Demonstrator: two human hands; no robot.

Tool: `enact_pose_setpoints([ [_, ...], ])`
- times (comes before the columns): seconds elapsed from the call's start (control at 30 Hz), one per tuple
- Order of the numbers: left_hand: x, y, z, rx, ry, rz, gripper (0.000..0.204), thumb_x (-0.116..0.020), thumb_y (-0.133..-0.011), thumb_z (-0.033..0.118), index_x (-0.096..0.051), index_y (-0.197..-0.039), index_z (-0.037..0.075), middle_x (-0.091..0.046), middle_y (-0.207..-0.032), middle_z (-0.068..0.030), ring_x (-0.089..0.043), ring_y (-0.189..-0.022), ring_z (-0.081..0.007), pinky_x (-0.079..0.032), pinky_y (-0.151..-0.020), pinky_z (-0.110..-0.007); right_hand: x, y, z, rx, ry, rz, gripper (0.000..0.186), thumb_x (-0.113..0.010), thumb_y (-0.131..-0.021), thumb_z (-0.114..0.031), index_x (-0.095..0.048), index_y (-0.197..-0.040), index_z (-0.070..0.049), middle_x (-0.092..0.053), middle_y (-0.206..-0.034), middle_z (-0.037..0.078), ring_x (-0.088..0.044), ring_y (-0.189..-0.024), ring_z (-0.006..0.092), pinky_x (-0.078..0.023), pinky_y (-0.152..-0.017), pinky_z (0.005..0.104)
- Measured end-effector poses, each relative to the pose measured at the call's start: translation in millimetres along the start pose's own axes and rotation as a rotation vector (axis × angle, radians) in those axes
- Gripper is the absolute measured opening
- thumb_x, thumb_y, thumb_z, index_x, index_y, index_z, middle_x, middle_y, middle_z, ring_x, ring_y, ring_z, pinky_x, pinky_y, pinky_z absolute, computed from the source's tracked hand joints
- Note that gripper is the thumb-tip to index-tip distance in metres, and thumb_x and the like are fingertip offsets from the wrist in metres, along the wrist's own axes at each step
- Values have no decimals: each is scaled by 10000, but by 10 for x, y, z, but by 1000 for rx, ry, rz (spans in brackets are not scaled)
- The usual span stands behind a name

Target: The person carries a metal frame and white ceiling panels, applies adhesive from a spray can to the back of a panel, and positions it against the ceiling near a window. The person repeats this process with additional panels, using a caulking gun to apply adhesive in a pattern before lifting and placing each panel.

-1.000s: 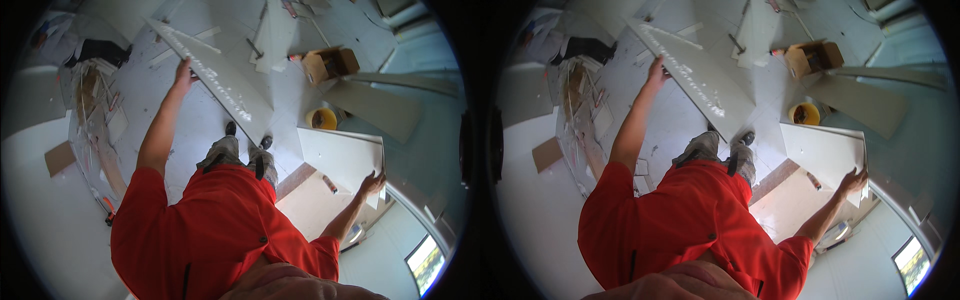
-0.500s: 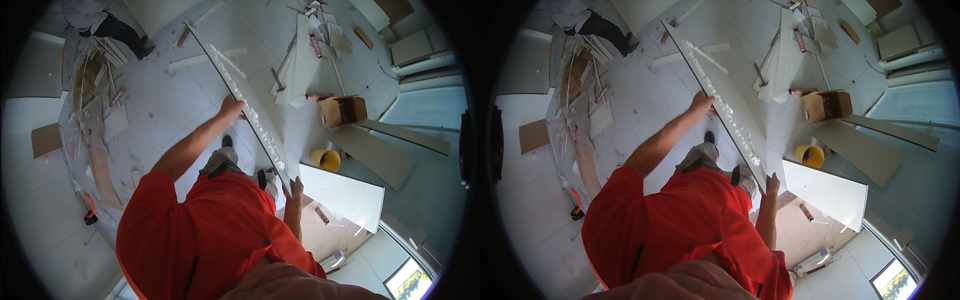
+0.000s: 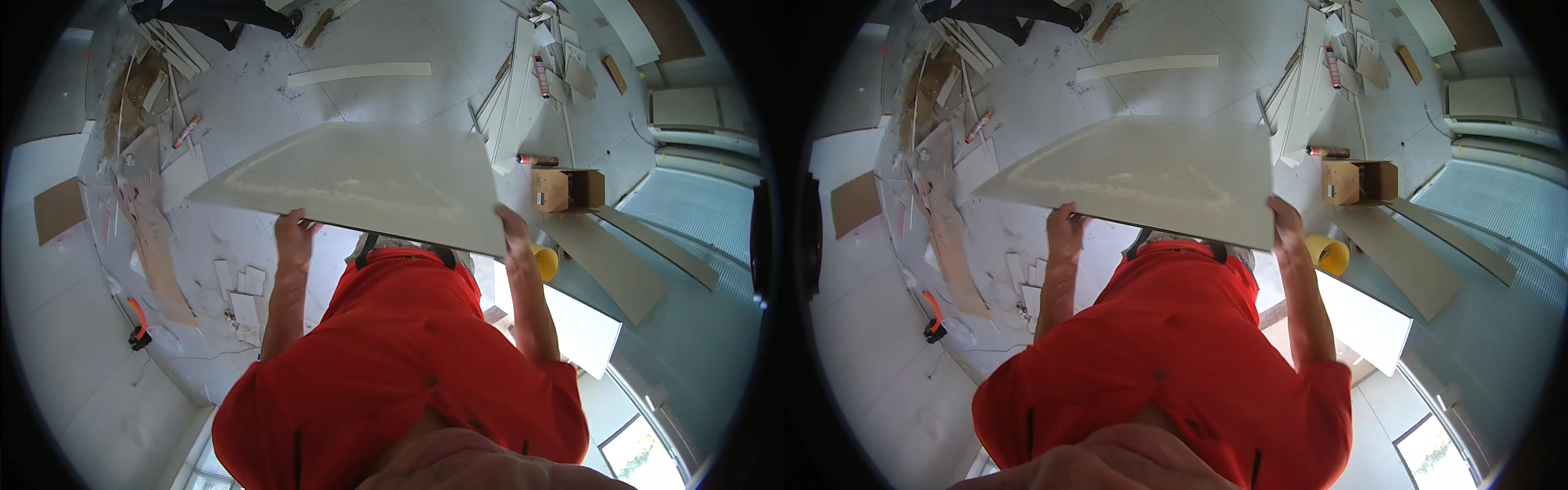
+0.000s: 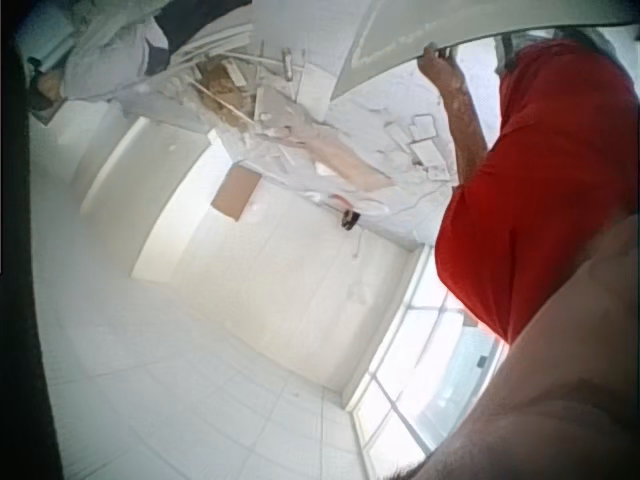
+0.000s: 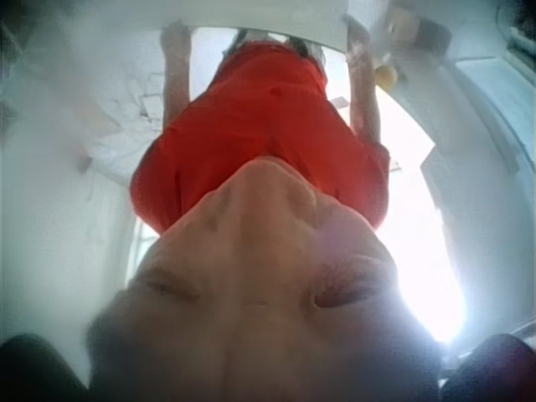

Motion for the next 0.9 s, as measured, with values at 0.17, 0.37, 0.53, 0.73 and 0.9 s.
enact_pose_setpoints([
  [0.17, 1032, -269, -468, 309, 703, 538, 148, -638, -959, 53, -673, -1076, -30, -709, -1038, -112, -724, -858, -226, -676, -748, -367, -1195, -1391, 37, -176, -12, -45, 193, -559, -1003, -118, -668, -1054, 32, -697, -932, 109, -698, -817, 225, -591, -757, 362],
  [0.37, 1801, -245, -756, 168, 772, 740, 150, -623, -955, 7, -681, -1091, 34, -728, -1013, -77, -669, -777, -166, -525, -612, -332, -1976, -2474, 617, -442, 100, -292, 197, -542, -1039, -93, -673, -1135, 19, -738, -1027, 96, -727, -924, 205, -596, -829, 326],
  [0.53, 1918, -68, -957, 224, 679, 1029, 69, -637, -959, -4, -689, -969, 39, -733, -988, -75, -665, -788, -173, -540, -648, -347, -2126, -2729, 717, -721, 64, -273, 330, -481, -1094, -94, -543, -1407, -12, -675, -1295, 120, -691, -1129, 198, -568, -1007, 362],
  [0.73, 1466, 222, -710, 379, -429, 947, 74, -712, -871, 18, -658, -884, 69, -497, -713, 18, -541, -652, -129, -450, -552, -325, -1758, -3092, 202, -1068, 278, -527, 366, -564, -1102, -210, -514, -1427, -50, -683, -1252, 104, -708, -1077, 203, -592, -946, 392],
  [0.9, 862, -503, -181, 437, 292, 1255, 101, -638, -984, 105, -709, -1045, 66, -536, -686, 83, -429, -523, -26, -313, -484, -233, -1208, -4746, -439, -1020, 848, -584, 401, -633, -1054, -264, -572, -1379, -36, -715, -1218, 143, -741, -1063, 265, -609, -872, 427],
])
Point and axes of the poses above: each hand's wrist, its own y-axis away from the middle knuckle, its own x-axis out of the back of the hand, z = x × y, the point moved 2 cm from there along -y, towards the middle knuckle
